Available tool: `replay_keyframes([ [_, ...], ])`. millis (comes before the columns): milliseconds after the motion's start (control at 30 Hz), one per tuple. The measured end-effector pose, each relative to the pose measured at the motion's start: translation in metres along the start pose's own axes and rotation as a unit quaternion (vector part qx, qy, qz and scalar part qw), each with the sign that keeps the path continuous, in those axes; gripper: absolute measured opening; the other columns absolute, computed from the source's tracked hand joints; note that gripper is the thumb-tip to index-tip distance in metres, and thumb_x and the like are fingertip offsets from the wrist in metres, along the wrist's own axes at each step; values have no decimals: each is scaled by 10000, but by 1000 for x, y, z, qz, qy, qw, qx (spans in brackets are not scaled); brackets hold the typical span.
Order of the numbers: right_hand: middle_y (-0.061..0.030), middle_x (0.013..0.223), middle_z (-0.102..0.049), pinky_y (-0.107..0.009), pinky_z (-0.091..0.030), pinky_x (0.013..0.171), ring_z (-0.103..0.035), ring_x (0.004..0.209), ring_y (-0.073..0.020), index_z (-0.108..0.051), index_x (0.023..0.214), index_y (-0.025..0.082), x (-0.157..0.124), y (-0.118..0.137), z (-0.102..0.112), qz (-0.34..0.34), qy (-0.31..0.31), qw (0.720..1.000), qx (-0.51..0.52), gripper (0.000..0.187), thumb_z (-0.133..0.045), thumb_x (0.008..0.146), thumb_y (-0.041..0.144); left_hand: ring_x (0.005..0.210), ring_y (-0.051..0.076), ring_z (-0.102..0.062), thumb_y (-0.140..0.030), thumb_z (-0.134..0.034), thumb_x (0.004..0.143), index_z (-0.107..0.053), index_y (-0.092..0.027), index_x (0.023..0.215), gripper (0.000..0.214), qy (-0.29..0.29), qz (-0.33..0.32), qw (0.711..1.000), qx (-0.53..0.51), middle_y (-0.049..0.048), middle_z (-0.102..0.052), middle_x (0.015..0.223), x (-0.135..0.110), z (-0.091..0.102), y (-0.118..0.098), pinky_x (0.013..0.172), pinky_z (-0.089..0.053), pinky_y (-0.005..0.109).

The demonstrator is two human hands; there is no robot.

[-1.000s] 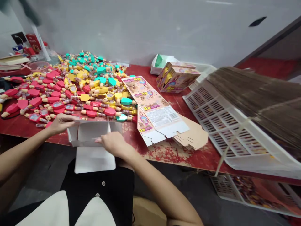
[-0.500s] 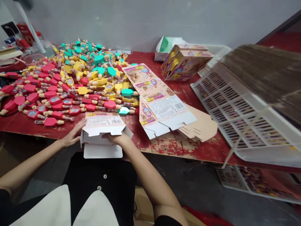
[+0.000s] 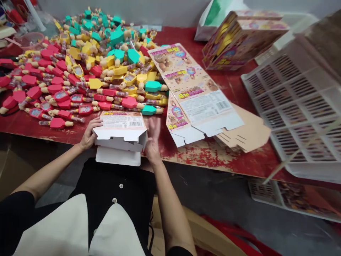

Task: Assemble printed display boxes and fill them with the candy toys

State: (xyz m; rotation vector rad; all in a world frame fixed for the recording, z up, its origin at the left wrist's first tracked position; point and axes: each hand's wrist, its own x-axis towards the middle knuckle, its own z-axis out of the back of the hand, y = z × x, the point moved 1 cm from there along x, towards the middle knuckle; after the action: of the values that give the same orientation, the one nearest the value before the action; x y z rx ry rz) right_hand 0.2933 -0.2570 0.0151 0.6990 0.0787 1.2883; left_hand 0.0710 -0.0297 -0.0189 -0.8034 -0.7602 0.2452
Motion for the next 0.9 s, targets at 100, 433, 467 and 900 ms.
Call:
replay_keyframes([
  [100,-162,1676,-260,-486,-374,1215,-360,1526,-227,-73,1662,219,13,-7,-14,17,0,993,116,691,-194,1040,494,1371,286,-523,-701,-364,986,-608,-194,1200,602,-29,37,999,-6,177,-618,1333,7,1,-1,1218,-369,551],
  [433,-80,1543,-457,-588,-286,1256,-296,1554,-275,-502,1490,323,18,-4,-17,75,-50,993,82,515,-353,998,352,1356,236,-569,-540,-452,1028,-665,-214,1087,395,-89,6,995,-47,117,-689,1256,4,-13,-5,1256,-342,547],
  [467,-80,1621,-368,-584,-274,1264,-243,1582,-270,-368,1582,320,16,-7,-14,72,-28,991,107,581,-366,1005,387,1347,234,-577,-540,-454,1028,-667,-214,1083,393,-89,8,995,-53,114,-693,1249,4,-13,-6,1254,-346,545],
  [900,-130,1507,-509,-555,-281,1271,-402,1490,-303,-577,1386,247,36,-43,11,87,88,970,211,652,-687,865,623,1494,299,-416,-588,-472,988,-575,-234,1286,474,15,30,997,-74,129,-588,1421,2,4,-4,1292,-260,537],
])
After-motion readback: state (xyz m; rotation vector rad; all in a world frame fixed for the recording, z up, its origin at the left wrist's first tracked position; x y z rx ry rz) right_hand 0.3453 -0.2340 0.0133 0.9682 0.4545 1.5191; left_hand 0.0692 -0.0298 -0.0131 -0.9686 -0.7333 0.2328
